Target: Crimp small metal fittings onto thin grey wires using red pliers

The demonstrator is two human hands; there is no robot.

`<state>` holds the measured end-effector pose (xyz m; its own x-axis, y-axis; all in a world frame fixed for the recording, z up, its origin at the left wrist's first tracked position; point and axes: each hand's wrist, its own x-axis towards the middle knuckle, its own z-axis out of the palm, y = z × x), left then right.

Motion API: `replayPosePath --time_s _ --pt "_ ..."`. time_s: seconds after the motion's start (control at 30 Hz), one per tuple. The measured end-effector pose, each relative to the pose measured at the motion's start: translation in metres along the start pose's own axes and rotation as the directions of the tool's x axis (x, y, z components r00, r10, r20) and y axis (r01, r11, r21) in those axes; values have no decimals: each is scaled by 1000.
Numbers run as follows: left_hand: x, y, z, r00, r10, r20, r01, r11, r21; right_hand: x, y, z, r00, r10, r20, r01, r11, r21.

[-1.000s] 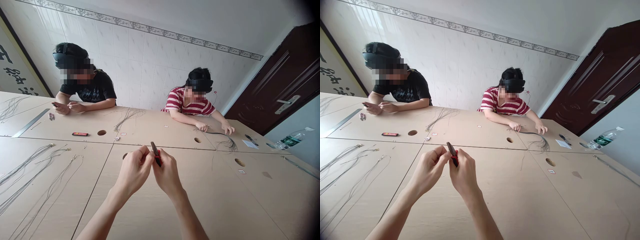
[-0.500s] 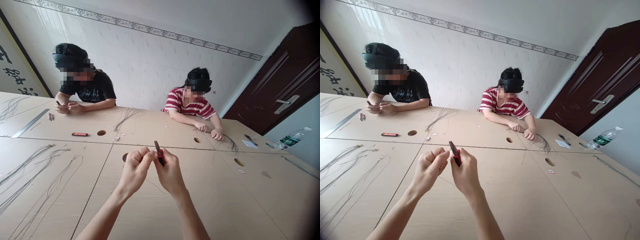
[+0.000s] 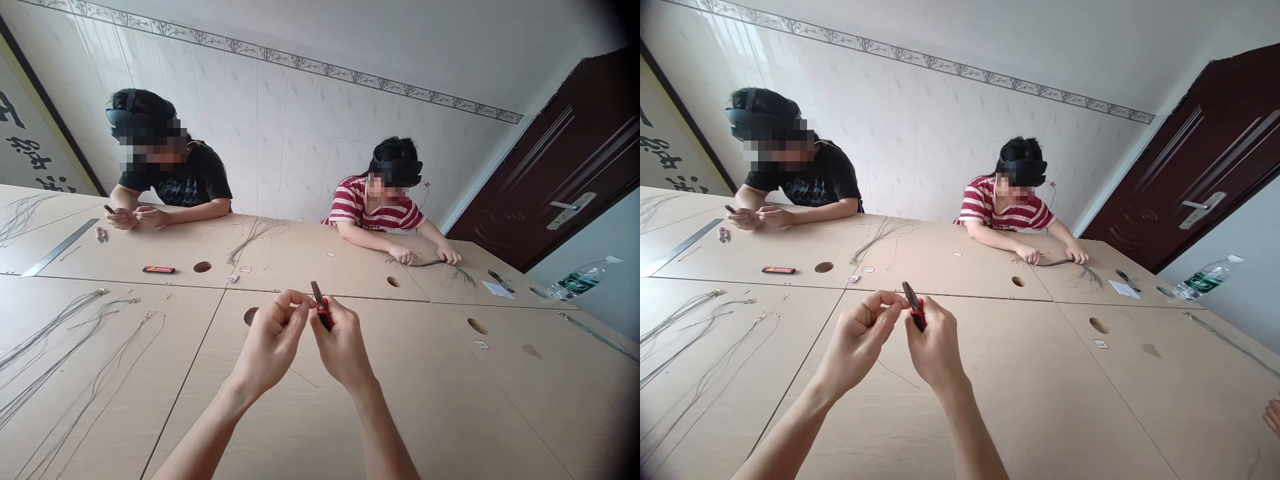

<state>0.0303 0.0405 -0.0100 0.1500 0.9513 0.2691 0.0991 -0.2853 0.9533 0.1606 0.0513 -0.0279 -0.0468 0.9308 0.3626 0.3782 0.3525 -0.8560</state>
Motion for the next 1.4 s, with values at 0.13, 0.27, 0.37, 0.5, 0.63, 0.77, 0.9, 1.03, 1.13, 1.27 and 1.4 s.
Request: replayPosePath --time_s 0.13,0.27,0.37,0.5,0.63,0.77,0.9,1.03,1.13,1.27,1.4 --pt "1 -6 4 988 135 -74 -137 990 -16 0 0 -2 1000 -6 7 5 1000 7" --pt "1 -11 8 967 218 -129 -225 973 -46 0 -1 -4 1000 -25 12 25 999 26" --pt "0 -13 9 959 238 -157 -249 967 -54 -1 -2 -6 998 -64 16 63 997 52" --pt "0 -14 10 958 234 -164 -250 965 -83 1 1 -5 998 -63 27 59 990 128" --pt "5 -16 8 986 132 -98 -143 984 -111 4 5 0 1000 -4 -20 7 988 152" --pt "11 -18 2 996 -4 -90 -4 996 -86 6 9 7 999 25 -28 -22 994 109" --pt "14 -19 0 987 -66 -150 55 996 -73 7 11 9 1000 21 -19 -20 998 66" --pt "14 -19 1 982 -96 -165 85 994 -70 6 10 9 999 33 10 -33 998 47" --pt "15 -19 -1 977 -128 -170 116 990 -76 5 11 6 1000 11 16 -11 1000 11" --pt "21 -19 -8 967 -219 -129 201 970 -137 4 18 -4 999 42 -6 -41 999 35" --pt "26 -19 -13 954 -292 -75 273 942 -197 6 25 -14 996 81 -26 -77 989 130"
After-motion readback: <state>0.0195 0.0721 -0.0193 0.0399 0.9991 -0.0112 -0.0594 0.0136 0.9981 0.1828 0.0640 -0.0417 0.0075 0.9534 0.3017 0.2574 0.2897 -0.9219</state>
